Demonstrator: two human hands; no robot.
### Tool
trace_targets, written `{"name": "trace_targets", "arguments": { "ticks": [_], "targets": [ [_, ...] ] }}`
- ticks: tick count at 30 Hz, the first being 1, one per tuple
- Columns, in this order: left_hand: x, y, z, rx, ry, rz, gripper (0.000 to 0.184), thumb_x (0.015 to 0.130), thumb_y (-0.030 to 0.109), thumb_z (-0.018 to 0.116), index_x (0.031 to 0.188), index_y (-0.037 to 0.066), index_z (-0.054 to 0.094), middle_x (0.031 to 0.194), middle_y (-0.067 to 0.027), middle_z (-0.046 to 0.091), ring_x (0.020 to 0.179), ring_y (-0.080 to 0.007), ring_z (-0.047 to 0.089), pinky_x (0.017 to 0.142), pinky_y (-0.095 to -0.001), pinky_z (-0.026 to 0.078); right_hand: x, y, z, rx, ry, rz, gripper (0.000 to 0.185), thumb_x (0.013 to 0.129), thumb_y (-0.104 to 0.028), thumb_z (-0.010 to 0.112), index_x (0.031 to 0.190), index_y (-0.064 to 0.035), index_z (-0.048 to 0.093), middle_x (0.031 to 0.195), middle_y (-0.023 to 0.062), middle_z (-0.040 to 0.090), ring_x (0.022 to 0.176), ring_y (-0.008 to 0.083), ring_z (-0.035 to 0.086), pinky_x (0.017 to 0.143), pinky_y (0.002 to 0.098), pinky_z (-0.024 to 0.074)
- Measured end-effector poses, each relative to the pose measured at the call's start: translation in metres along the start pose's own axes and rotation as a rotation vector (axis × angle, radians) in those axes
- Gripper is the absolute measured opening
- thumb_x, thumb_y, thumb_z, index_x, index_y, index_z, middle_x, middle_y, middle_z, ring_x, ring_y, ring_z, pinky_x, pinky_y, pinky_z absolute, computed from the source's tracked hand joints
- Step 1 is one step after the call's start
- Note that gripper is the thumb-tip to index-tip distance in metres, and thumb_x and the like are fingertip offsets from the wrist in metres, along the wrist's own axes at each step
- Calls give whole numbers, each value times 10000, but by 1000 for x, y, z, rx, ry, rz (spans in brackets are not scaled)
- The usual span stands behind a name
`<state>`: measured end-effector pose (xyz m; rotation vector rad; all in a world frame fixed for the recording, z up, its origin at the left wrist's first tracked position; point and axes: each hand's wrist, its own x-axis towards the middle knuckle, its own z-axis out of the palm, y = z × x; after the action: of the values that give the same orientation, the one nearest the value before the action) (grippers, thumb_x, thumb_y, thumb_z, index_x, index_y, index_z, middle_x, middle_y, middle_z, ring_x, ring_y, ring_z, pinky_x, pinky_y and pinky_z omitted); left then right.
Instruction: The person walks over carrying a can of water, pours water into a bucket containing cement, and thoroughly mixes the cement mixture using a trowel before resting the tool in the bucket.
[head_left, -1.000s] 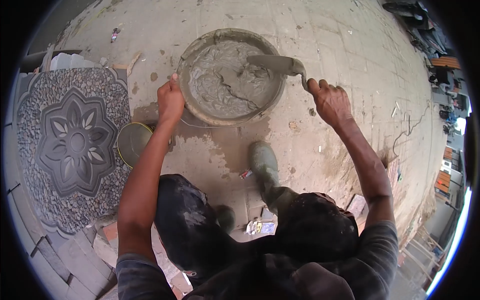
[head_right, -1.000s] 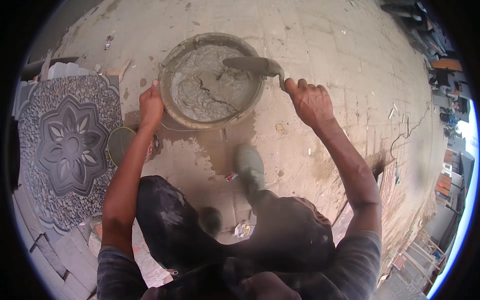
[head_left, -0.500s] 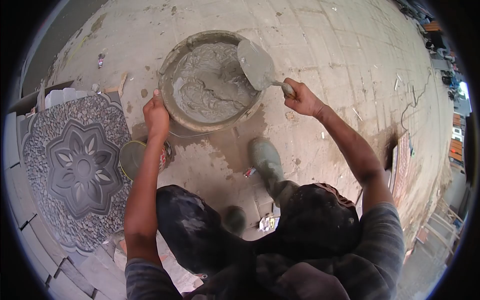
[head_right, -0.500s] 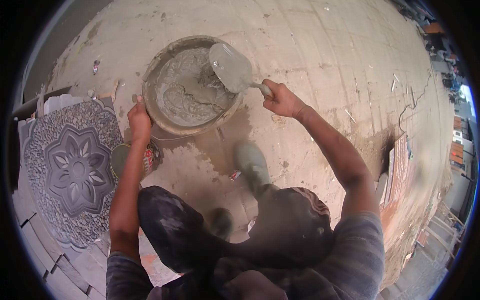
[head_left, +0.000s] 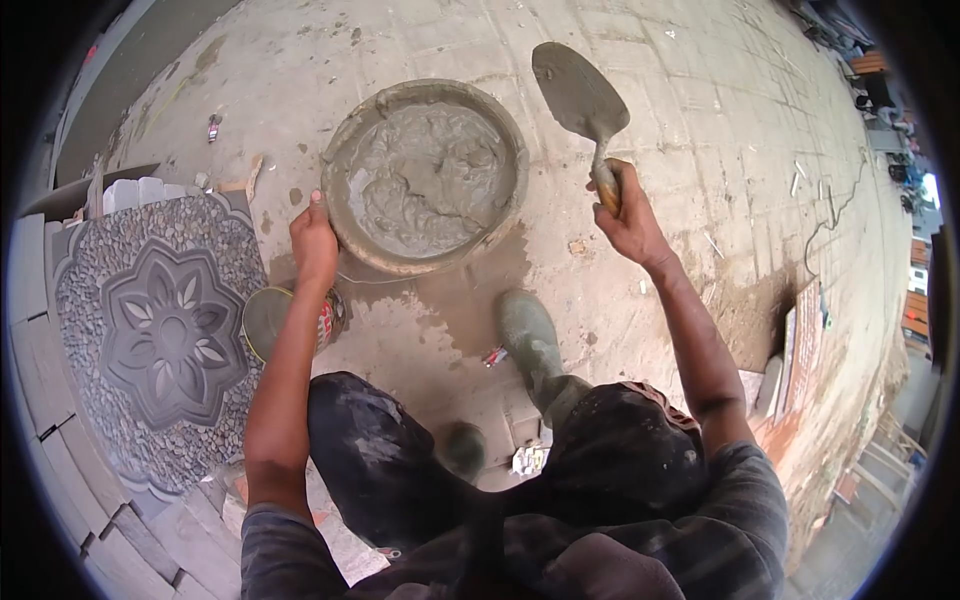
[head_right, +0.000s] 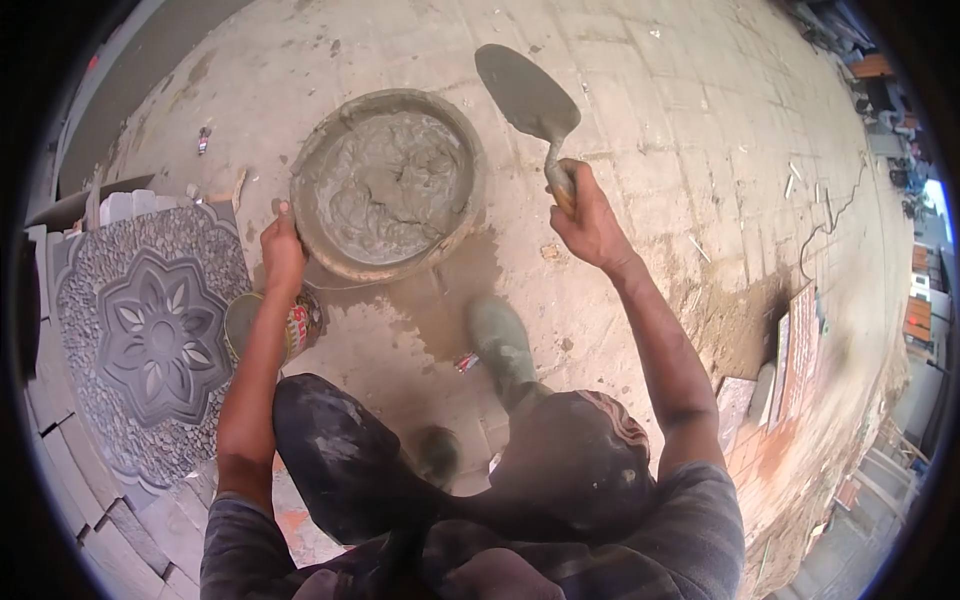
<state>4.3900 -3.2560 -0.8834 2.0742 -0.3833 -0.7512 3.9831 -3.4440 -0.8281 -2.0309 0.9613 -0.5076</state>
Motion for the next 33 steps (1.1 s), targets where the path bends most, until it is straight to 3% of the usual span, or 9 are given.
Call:
{"name": "trace_targets", "arguments": {
  "ticks": [4, 10, 16, 18, 19, 22, 24, 28, 33],
  "targets": [
    [0, -1, -2, -33, -23, -7, 581, 1064, 453, 456, 976, -79, 674, 772, -89, 643, 737, -190, 516, 746, -363, 438, 20, 23, 83, -158, 16, 57, 351, 909, -110, 634, 1135, -5, 387, 978, 310, 646, 871, 510, 638, 713, 535, 523],
    [-3, 4, -3, -41, -63, -29, 577, 1066, 459, 448, 960, -55, 687, 740, -66, 620, 697, -180, 488, 716, -363, 434, -20, 75, 110, -539, -33, -32, 175, 941, -76, 505, 1102, -24, 460, 1004, 207, 573, 866, 415, 644, 713, 483, 552],
    [-12, 29, -9, 89, -120, -121, 639, 1052, 521, 421, 920, -40, 697, 776, -108, 676, 705, -209, 626, 699, -370, 482, -92, 103, 27, -755, -37, 110, 199, 933, -28, 475, 1128, -61, 459, 1018, 203, 585, 859, 422, 654, 712, 502, 555],
    [-12, 40, -44, -16, -359, -231, 672, 1025, 573, 439, 1102, -55, 664, 951, -120, 715, 785, -208, 678, 724, -352, 520, -105, 100, -10, -814, -22, 350, 306, 899, -19, 511, 1200, -54, 469, 1017, 237, 649, 855, 459, 662, 703, 577, 509],
    [-21, 46, -75, -9, -310, -150, 672, 1015, 591, 446, 1204, -29, 624, 987, -108, 696, 819, -194, 672, 745, -340, 512, -110, 121, -27, -699, 154, 202, 389, 879, -46, 556, 1266, -32, 513, 997, 258, 667, 838, 455, 667, 694, 582, 495],
    [-44, 30, -169, 2, 97, 46, 674, 995, 594, 489, 1274, -7, 610, 1008, -105, 686, 870, -195, 666, 768, -338, 507, -79, 60, -70, -428, 320, 382, 495, 915, -129, 633, 1357, 67, 526, 915, 160, 684, 783, 184, 629, 705, 338, 518],
    [-49, 14, -213, 139, 305, 53, 650, 987, 576, 522, 1233, -15, 634, 989, -117, 691, 886, -206, 665, 772, -348, 507, -45, -12, -73, -426, 240, 57, 476, 928, -98, 627, 1369, 52, 527, 933, 128, 665, 818, 163, 610, 745, 310, 506],
    [-72, -84, -244, 467, 424, -78, 611, 972, 547, 579, 1057, -51, 673, 872, -124, 674, 839, -213, 663, 709, -371, 505, 20, -189, -9, -271, -375, 58, 520, 887, -25, 646, 1387, 40, 516, 1011, 208, 685, 844, 240, 625, 769, 344, 503],
    [-114, -116, -212, 68, 32, -470, 570, 975, 525, 594, 1124, -24, 628, 862, -99, 671, 727, -174, 687, 595, -317, 504, 90, -295, 140, -566, -962, -571, 339, 842, -59, 632, 1156, 66, 603, 1003, 269, 674, 958, 384, 669, 837, 451, 506]
  ]
}}
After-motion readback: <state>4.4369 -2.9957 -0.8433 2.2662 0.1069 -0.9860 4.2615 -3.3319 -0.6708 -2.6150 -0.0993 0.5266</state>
